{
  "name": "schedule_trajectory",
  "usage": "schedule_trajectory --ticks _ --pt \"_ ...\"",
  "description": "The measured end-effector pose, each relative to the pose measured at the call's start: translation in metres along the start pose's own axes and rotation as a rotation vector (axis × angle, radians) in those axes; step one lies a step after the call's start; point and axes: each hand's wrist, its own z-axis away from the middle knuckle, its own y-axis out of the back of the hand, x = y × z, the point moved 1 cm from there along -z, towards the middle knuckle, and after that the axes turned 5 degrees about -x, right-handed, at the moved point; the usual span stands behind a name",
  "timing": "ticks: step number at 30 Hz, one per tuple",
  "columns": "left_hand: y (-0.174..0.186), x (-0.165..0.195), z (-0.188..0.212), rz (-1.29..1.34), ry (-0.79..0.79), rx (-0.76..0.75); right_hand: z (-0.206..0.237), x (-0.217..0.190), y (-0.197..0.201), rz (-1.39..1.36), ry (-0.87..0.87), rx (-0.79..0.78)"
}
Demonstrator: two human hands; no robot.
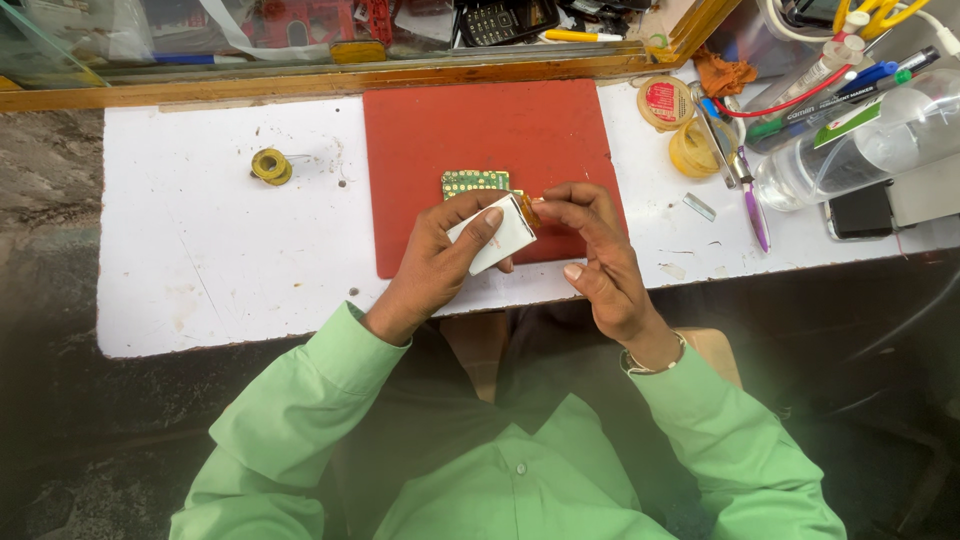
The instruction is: The person uses a soldering iron to apply solder to a small green circuit board and a white rectangular component. They repeatedly heat the contacts and add solder, then reposition the parts on a red mat to continue the process.
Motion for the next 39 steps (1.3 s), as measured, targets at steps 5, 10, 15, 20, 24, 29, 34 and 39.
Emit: schedule_trajectory --ticks 5,10,15,20,24,29,34,39 --pt "0.000 0.004 0.003 0.029 -0.006 -0.010 0.007 -0.006 0.001 0.004 -0.013 -0.011" --pt "-0.003 0.001 0.009 0.043 0.003 -0.003 0.019 -0.009 -0.002 0.078 -0.028 -0.005" --pt "0.001 0.007 0.008 0.034 0.010 0.010 0.014 -0.013 -0.003 0.155 -0.001 0.015" --pt "0.003 0.016 0.009 0.000 0.013 0.009 0.003 -0.025 -0.002 0.385 0.067 0.077" --pt "0.000 0.017 0.008 -0.004 0.006 -0.006 -0.005 -0.032 0.000 0.698 0.104 0.094" --pt "0.000 0.029 0.007 -0.015 -0.002 -0.007 -0.017 -0.044 -0.002 0.840 0.113 0.077" --pt "0.007 0.049 0.010 -0.042 0.006 -0.007 -0.031 -0.057 -0.009 0.886 0.135 0.075" --pt "0.009 0.052 0.010 -0.035 -0.001 -0.007 -0.033 -0.059 -0.010 0.919 0.143 0.064"
